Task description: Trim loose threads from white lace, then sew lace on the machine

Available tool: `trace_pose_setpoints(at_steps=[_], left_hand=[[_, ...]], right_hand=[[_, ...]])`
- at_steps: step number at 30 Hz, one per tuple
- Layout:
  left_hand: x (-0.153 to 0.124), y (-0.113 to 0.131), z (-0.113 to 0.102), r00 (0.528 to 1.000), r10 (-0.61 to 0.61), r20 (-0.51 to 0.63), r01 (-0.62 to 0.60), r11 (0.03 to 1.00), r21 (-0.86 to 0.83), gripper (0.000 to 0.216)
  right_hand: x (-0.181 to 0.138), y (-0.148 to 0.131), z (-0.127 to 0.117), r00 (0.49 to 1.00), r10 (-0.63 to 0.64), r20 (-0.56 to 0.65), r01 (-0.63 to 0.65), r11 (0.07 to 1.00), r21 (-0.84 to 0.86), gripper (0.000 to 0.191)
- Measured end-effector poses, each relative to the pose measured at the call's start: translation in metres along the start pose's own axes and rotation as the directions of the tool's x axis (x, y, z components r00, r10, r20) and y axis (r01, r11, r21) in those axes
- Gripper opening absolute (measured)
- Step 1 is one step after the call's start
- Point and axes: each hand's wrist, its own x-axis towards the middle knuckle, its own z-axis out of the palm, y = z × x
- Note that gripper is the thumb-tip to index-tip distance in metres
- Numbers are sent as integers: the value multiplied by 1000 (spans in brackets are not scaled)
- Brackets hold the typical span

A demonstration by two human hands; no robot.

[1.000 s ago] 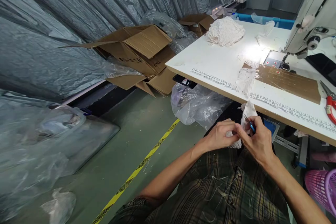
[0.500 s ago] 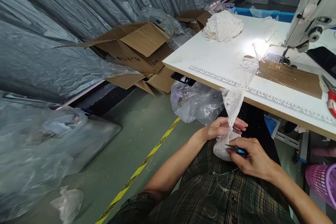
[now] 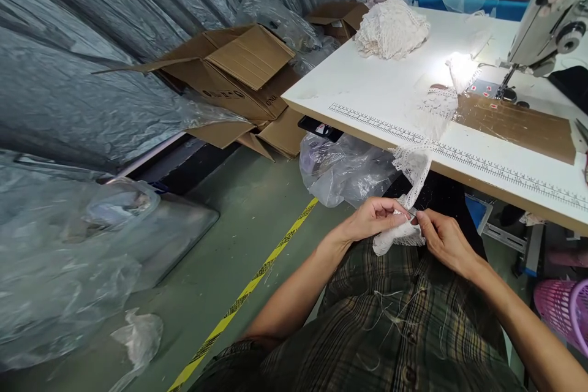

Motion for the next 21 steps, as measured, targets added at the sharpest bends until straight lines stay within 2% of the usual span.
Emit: trace_pose_setpoints(at_steps=[7,15,18,21], left_hand=[[-3,2,0,998,11,-66,-9,1000,20,37],[-2,4,1,997,-33,-64,31,999,-36,35],[-1,1,2,996,-52,-76,48,998,-48,35],[1,-3,3,995,-66,-79,61,996,-67,38]], right_hand=[[6,0,4,999,16,-45,-19,998,-56,59],[3,0,9,998,-22,-60,15,993,-115,50],[2,6,10,990,-24,-140,3,989,-148,47],[2,13,9,949,-34,-313,8,997,-83,41]])
